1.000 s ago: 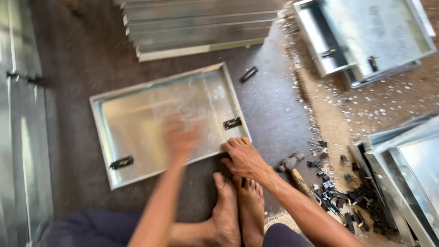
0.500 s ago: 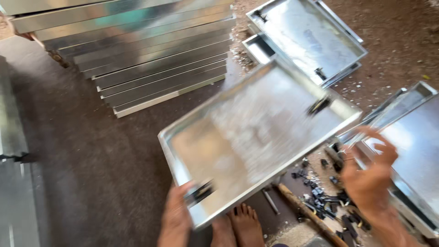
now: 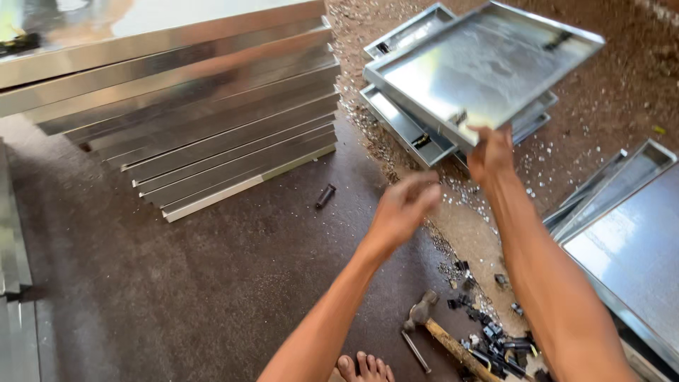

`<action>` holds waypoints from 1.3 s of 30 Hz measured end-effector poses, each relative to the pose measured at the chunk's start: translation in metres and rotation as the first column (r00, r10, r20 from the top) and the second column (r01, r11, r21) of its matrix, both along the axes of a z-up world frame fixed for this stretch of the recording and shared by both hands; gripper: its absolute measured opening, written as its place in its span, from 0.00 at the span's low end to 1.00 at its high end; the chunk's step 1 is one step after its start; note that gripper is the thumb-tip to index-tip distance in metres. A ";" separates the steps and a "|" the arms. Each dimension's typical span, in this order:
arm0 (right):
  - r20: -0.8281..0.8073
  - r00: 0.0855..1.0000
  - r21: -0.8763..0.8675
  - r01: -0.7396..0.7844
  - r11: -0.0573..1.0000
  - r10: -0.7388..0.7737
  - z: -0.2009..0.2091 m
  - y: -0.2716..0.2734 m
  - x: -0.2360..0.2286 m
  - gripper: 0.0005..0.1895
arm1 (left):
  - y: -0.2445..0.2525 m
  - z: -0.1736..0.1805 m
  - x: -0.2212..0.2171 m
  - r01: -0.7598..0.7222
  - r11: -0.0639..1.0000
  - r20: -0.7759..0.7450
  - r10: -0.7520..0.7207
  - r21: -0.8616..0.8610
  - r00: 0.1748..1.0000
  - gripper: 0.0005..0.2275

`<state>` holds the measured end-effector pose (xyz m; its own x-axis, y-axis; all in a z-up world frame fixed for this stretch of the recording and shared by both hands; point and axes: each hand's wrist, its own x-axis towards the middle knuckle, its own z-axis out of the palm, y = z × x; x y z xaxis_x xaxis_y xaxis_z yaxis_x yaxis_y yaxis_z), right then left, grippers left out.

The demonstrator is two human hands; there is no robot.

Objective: The person sits on the floor and assembles metal frames by attaching black metal brackets to the corners. They use a hammer to drive pins into the brackets, securing them to the frame. The person repeatedly picks up frames, positions brackets, and hammers them into place.

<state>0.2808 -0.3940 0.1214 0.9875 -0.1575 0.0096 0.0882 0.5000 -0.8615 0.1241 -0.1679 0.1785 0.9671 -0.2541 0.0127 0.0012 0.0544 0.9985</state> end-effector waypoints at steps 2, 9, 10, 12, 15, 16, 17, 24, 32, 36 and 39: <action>-0.094 0.995 0.141 0.025 0.990 -0.012 0.000 -0.002 0.037 0.31 | 0.016 0.004 -0.037 0.094 0.988 -0.065 -0.103 -0.122 0.993 0.20; -0.359 0.932 -0.282 -0.063 0.957 -0.044 -0.026 0.007 0.082 0.25 | 0.100 0.108 -0.134 0.124 0.853 0.028 -0.160 0.506 0.987 0.14; -0.330 0.943 -0.395 -0.106 0.913 -0.034 -0.022 0.003 0.070 0.20 | 0.108 0.121 -0.145 0.115 0.811 0.090 -0.201 0.573 0.975 0.15; -0.278 0.960 -0.647 -0.157 0.746 -0.039 -0.011 -0.005 0.032 0.15 | 0.118 0.141 -0.167 0.099 0.748 0.171 -0.275 0.657 0.946 0.15; -0.078 0.997 -0.952 -0.066 0.301 -0.029 0.001 -0.025 -0.039 0.12 | 0.120 0.148 -0.192 0.069 0.696 0.270 -0.366 0.715 0.891 0.15; 0.018 0.999 -0.993 0.015 0.118 0.030 0.003 -0.033 -0.061 0.12 | 0.118 0.150 -0.202 0.064 0.691 0.296 -0.389 0.720 0.872 0.15; 0.096 0.988 -0.994 0.103 -0.048 0.121 0.001 -0.035 -0.076 0.12 | 0.116 0.151 -0.211 0.048 0.680 0.315 -0.400 0.732 0.861 0.15; 0.186 0.928 -0.967 0.231 -0.109 0.323 -0.031 0.027 -0.013 0.14 | 0.107 0.159 -0.232 -0.078 0.616 0.426 -0.443 0.784 0.789 0.15; 0.130 0.983 -0.924 0.167 -0.345 0.128 -0.052 0.112 0.085 0.20 | 0.130 0.116 -0.215 -0.243 0.601 0.505 -0.315 0.761 0.803 0.16; -0.165 0.984 -0.941 -0.136 -0.310 0.069 -0.080 0.074 0.090 0.12 | 0.175 0.034 -0.238 -0.141 0.573 0.271 -0.148 0.807 0.951 0.11; -0.001 0.956 -0.945 0.095 -0.313 0.293 -0.079 0.046 0.073 0.14 | 0.197 0.007 -0.236 0.010 0.606 0.184 -0.258 0.795 0.949 0.18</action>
